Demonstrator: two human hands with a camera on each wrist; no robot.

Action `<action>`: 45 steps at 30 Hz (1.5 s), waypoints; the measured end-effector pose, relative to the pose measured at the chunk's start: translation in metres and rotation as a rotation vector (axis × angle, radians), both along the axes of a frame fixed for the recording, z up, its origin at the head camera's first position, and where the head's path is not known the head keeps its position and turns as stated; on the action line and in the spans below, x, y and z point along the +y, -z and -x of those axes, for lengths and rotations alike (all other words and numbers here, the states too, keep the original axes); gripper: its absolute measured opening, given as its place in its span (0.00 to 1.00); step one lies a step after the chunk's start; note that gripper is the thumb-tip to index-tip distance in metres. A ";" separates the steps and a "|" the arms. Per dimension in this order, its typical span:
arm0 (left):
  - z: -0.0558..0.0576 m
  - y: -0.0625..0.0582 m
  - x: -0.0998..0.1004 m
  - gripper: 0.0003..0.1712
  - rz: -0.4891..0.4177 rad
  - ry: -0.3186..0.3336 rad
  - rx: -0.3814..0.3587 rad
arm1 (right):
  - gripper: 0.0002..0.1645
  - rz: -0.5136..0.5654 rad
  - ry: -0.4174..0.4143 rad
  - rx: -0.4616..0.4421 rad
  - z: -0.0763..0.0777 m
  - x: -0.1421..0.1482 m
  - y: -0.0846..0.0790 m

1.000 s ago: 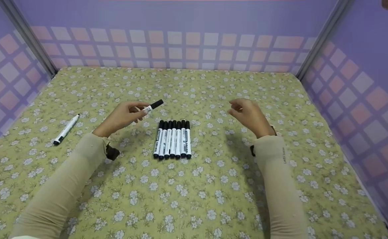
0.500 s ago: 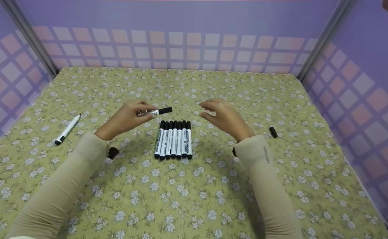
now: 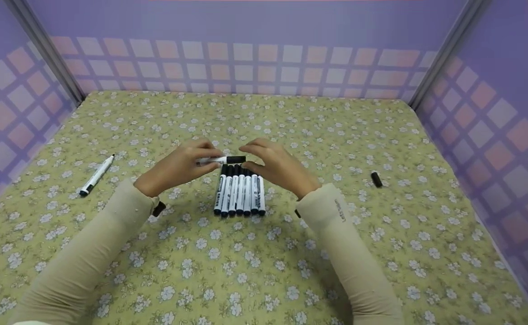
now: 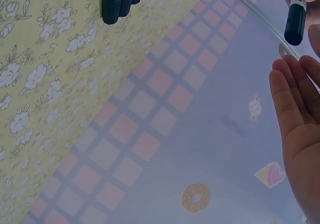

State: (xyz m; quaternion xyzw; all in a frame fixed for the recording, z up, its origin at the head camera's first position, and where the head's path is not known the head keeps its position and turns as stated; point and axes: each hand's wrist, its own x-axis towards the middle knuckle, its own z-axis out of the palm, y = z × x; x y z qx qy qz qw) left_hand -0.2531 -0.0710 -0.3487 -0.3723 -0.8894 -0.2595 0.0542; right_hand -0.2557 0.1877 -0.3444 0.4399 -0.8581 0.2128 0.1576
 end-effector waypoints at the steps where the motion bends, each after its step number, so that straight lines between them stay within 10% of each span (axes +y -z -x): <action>1: -0.001 0.000 0.001 0.16 0.010 0.007 0.013 | 0.22 -0.001 -0.009 -0.009 0.000 -0.002 0.001; 30: -0.005 0.005 0.006 0.13 0.072 0.105 0.240 | 0.15 -0.036 -0.056 0.013 -0.005 -0.017 0.011; 45: -0.004 0.004 0.007 0.15 0.077 0.143 0.187 | 0.16 -0.013 -0.066 0.064 -0.006 -0.017 0.016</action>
